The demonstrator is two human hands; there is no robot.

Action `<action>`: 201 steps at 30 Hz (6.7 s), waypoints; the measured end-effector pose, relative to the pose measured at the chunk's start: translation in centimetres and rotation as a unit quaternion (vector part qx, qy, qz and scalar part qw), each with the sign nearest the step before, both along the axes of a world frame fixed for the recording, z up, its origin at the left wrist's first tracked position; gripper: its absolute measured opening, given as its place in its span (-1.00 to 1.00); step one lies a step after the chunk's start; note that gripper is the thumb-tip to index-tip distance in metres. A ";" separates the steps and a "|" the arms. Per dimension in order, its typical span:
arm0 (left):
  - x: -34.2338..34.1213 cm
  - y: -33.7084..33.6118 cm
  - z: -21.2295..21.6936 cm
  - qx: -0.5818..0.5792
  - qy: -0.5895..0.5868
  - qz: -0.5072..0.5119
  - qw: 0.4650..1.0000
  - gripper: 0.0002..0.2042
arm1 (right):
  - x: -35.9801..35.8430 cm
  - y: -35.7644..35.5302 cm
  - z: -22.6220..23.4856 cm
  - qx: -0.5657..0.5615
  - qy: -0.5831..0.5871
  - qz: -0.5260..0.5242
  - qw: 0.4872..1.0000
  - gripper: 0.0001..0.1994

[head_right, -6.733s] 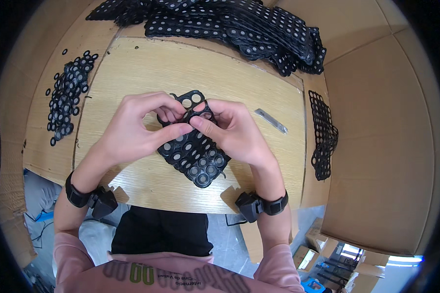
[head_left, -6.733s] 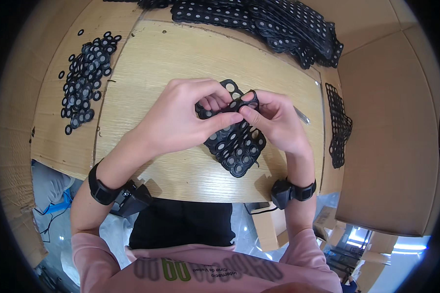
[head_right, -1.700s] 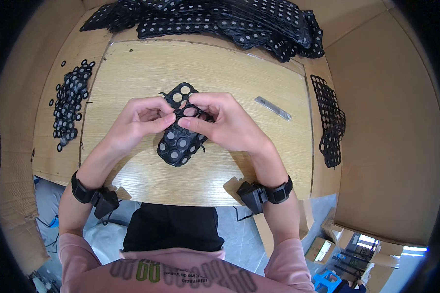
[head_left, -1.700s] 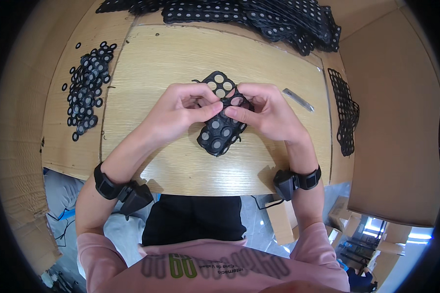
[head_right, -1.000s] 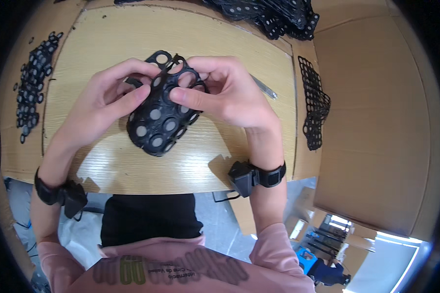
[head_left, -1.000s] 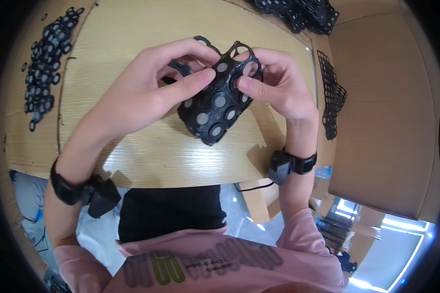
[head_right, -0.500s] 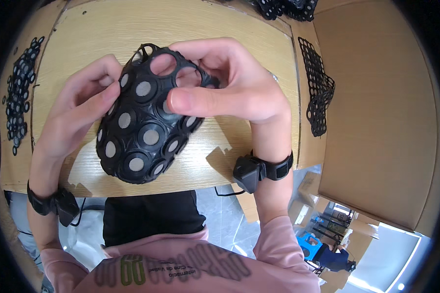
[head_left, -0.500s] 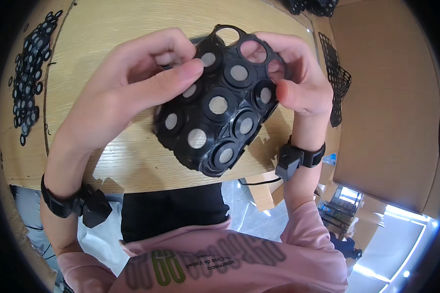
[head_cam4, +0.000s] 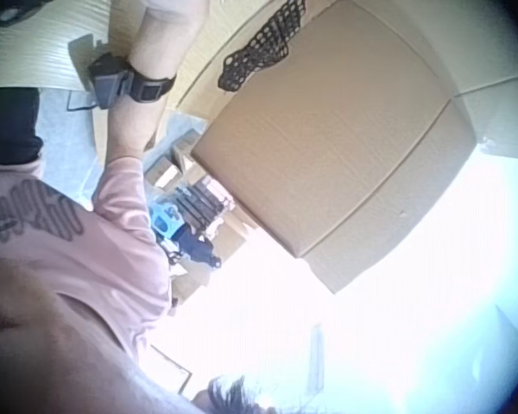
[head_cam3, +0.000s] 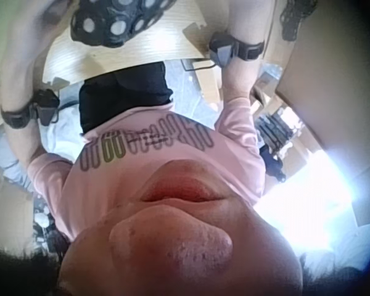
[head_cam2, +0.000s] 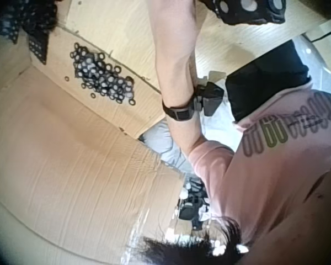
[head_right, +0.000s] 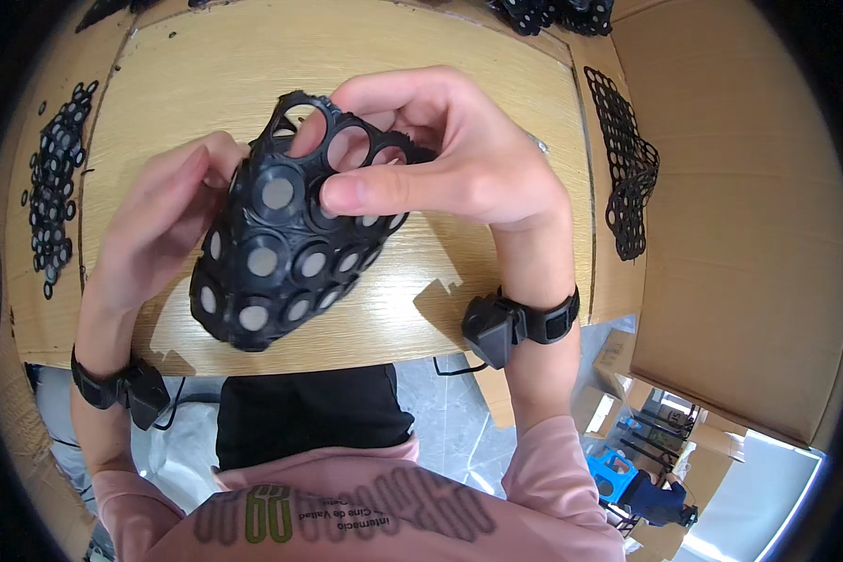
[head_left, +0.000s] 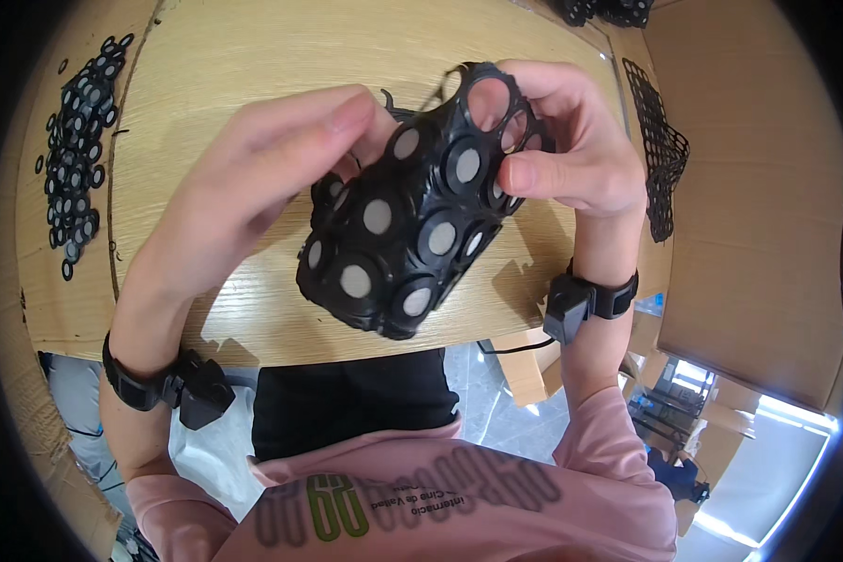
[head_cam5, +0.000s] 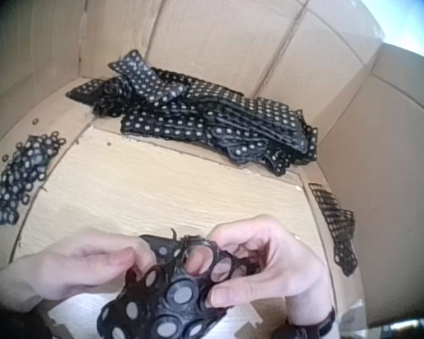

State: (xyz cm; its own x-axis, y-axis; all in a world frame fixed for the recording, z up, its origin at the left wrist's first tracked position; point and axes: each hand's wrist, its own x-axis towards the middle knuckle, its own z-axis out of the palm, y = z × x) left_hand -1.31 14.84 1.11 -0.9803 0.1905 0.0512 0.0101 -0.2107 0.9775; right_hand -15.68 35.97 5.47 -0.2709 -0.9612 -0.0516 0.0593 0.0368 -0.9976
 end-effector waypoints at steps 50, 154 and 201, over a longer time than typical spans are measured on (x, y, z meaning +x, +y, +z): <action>-5.1 6.4 -0.8 -0.515 0.217 0.134 0.819 -0.61 | -6.9 6.2 -0.8 0.244 0.262 -0.128 0.925 -0.85; -4.1 3.1 -0.1 -0.288 -0.105 0.123 0.944 -0.91 | -3.8 0.6 -6.2 0.001 -0.046 0.080 0.996 -0.89; -4.1 3.3 0.1 -0.293 -0.106 0.102 0.945 -0.84 | -4.3 0.8 -5.3 0.060 0.043 0.070 0.995 -0.92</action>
